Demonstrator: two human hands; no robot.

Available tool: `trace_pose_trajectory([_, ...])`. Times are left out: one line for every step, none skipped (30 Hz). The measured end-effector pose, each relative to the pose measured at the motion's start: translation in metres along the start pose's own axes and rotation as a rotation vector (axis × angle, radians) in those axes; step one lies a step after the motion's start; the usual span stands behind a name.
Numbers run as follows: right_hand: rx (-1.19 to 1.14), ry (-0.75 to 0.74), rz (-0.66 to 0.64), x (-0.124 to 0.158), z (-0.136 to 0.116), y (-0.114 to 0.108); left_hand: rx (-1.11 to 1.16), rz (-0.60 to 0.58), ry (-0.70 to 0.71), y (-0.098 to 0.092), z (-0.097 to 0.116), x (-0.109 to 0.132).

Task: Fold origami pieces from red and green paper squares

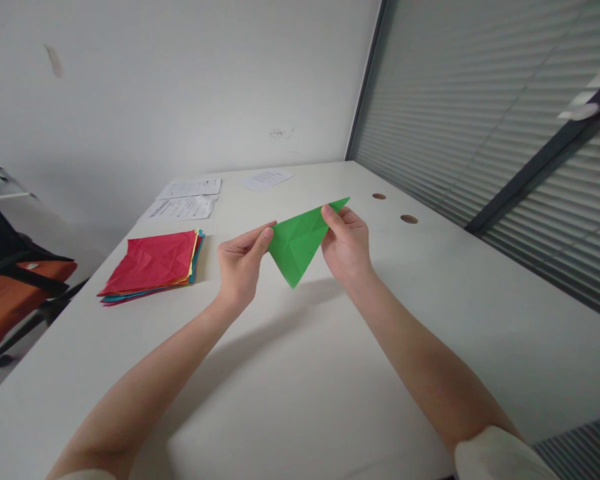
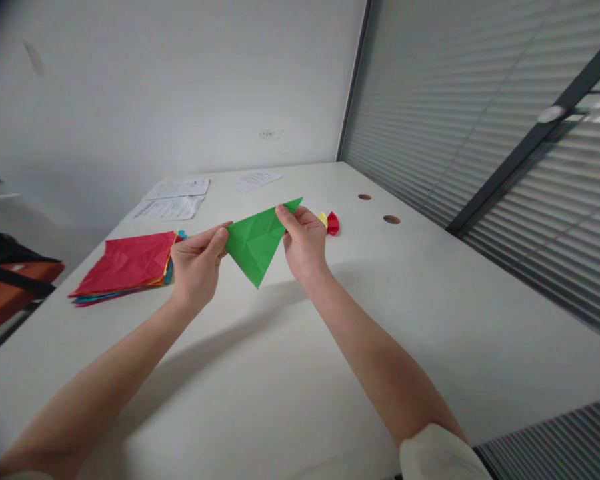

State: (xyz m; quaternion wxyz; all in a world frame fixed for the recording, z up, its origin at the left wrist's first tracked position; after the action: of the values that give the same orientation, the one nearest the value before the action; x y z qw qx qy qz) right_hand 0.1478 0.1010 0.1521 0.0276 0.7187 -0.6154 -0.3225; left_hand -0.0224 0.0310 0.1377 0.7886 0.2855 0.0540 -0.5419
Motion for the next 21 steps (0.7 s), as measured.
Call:
trace_pose_trajectory([-0.008,0.008,0.000,0.001,0.001,0.001,0.001,-0.005,-0.006,0.001,-0.001,0.000])
trace_pose_trajectory([-0.020,0.018,0.000,0.001,0.002,0.002,0.008,-0.018,-0.023,0.002,-0.003,0.001])
trace_pose_trajectory([-0.036,0.030,0.000,0.002,0.003,0.003,0.018,-0.038,-0.046,0.004,-0.006,0.002])
trace_pose_trajectory([-0.054,0.043,0.000,0.003,0.005,0.003,0.026,-0.061,-0.067,0.006,-0.008,0.003])
trace_pose_trajectory([-0.071,0.055,0.002,0.003,0.006,0.004,0.030,-0.080,-0.081,0.008,-0.011,0.004])
trace_pose_trajectory([-0.082,0.065,0.004,0.004,0.007,0.004,0.032,-0.096,-0.089,0.010,-0.012,0.005])
trace_pose_trajectory([-0.088,0.072,0.007,0.004,0.008,0.004,0.032,-0.105,-0.090,0.010,-0.013,0.006])
trace_pose_trajectory([-0.089,0.079,0.010,0.004,0.008,0.004,0.031,-0.106,-0.085,0.010,-0.014,0.006])
trace_pose_trajectory([-0.088,0.084,0.012,0.004,0.009,0.004,0.031,-0.102,-0.078,0.009,-0.013,0.005])
trace_pose_trajectory([-0.089,0.089,0.013,0.004,0.009,0.003,0.031,-0.094,-0.070,0.008,-0.012,0.004])
trace_pose_trajectory([-0.092,0.095,0.012,0.004,0.010,0.003,0.029,-0.090,-0.060,0.008,-0.010,0.003])
trace_pose_trajectory([-0.097,0.103,0.011,0.003,0.010,0.003,0.023,-0.088,-0.048,0.007,-0.008,0.002])
trace_pose_trajectory([-0.103,0.110,0.011,0.003,0.011,0.002,0.010,-0.089,-0.033,0.006,-0.006,0.002])
trace_pose_trajectory([-0.105,0.117,0.012,0.003,0.011,0.002,-0.012,-0.091,-0.013,0.006,-0.003,0.001])
trace_pose_trajectory([-0.102,0.122,0.013,0.003,0.012,0.002,-0.048,-0.092,0.014,0.005,-0.001,0.000])
trace_pose_trajectory([-0.095,0.125,0.013,0.003,0.012,0.001,-0.097,-0.087,0.047,0.004,0.002,0.000])
trace_pose_trajectory([-0.085,0.125,0.013,0.003,0.013,0.001,-0.160,-0.078,0.085,0.003,0.005,0.000])
trace_pose_trajectory([-0.074,0.121,0.012,0.003,0.013,0.001,-0.232,-0.068,0.124,0.002,0.008,0.000])
trace_pose_trajectory([-0.063,0.115,0.010,0.003,0.013,0.001,-0.307,-0.058,0.162,0.002,0.011,0.001])
trace_pose_trajectory([-0.049,0.109,0.008,0.003,0.014,0.001,-0.378,-0.050,0.196,0.002,0.014,0.001])
trace_pose_trajectory([-0.033,0.102,0.006,0.003,0.014,0.001,-0.436,-0.045,0.224,0.002,0.017,0.002])
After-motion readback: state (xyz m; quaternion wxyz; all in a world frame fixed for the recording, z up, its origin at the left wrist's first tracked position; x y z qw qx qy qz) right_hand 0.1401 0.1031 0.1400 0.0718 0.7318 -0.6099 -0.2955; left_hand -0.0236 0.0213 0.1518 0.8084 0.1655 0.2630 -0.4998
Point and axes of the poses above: each hand's wrist, its own x-axis away from the middle knuckle, its own y-axis out of the palm, z = x × y, the point moved 7 cm from there along -x, towards the middle knuckle, and after that the axes turned 4 degrees about x, right-handed, at the moved point
